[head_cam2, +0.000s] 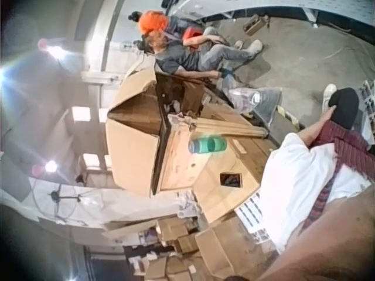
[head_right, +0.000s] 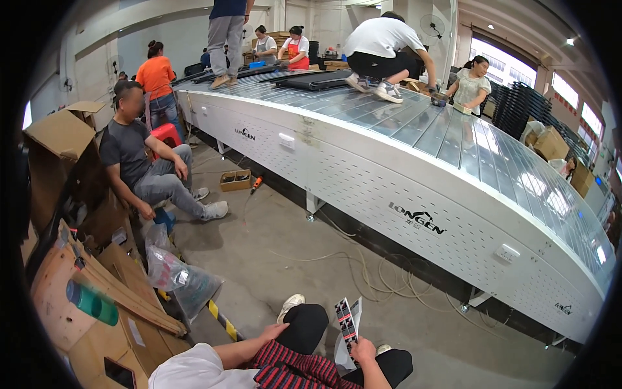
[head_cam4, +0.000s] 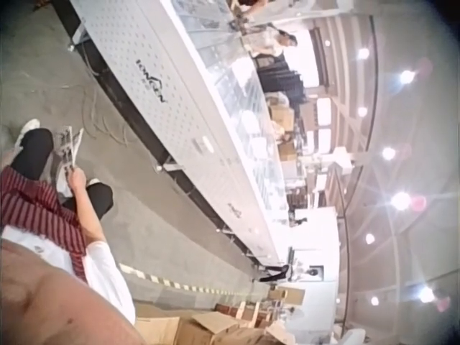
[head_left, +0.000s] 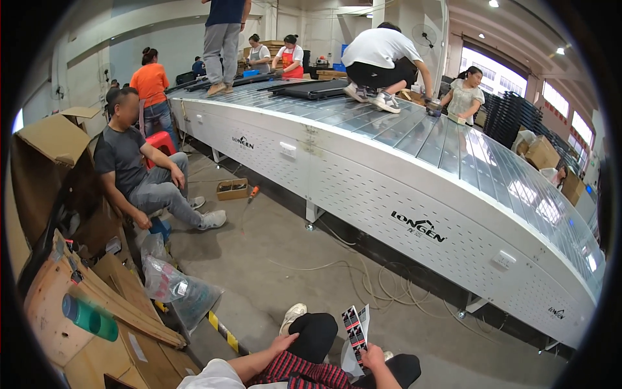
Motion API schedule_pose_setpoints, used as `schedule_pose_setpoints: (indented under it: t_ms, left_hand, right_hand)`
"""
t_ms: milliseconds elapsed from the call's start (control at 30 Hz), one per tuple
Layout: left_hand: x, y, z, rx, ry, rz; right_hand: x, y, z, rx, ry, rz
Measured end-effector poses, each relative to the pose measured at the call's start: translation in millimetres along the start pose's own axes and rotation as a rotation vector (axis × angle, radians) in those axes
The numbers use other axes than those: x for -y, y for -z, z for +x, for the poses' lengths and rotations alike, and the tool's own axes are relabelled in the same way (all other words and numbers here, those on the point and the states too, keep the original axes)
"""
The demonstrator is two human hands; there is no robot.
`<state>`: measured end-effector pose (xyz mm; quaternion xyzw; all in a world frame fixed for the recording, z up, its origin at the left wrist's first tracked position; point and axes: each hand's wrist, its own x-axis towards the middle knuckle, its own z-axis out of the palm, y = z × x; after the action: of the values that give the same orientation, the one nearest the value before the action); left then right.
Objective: Apply identification or branding stickers to treadmills on a factory assembly line.
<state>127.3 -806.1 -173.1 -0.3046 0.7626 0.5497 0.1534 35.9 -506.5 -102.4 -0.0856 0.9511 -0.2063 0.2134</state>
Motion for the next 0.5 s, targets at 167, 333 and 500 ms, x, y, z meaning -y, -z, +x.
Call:
schedule_pose_setpoints:
  t_ms: [167,333,500]
  left_hand:
    - [-79.2,5.7,-52.8,-0.131,-0.214,-0.051]
    - [-108.4,-3.7,-82.7,-0.342,-0.878,0.502]
    - [-118.0,-2.8,-90.6,-0.355,-0.933,0.706]
  right_hand:
    - [2.9,0.2,-1.6,-0.077,-0.007,0.051]
    - [4.2,-1.8,-1.1,0.020,-0.004,-0.009]
    - [-7.9,-12.5,5.1,0.065,0.062,-0.033]
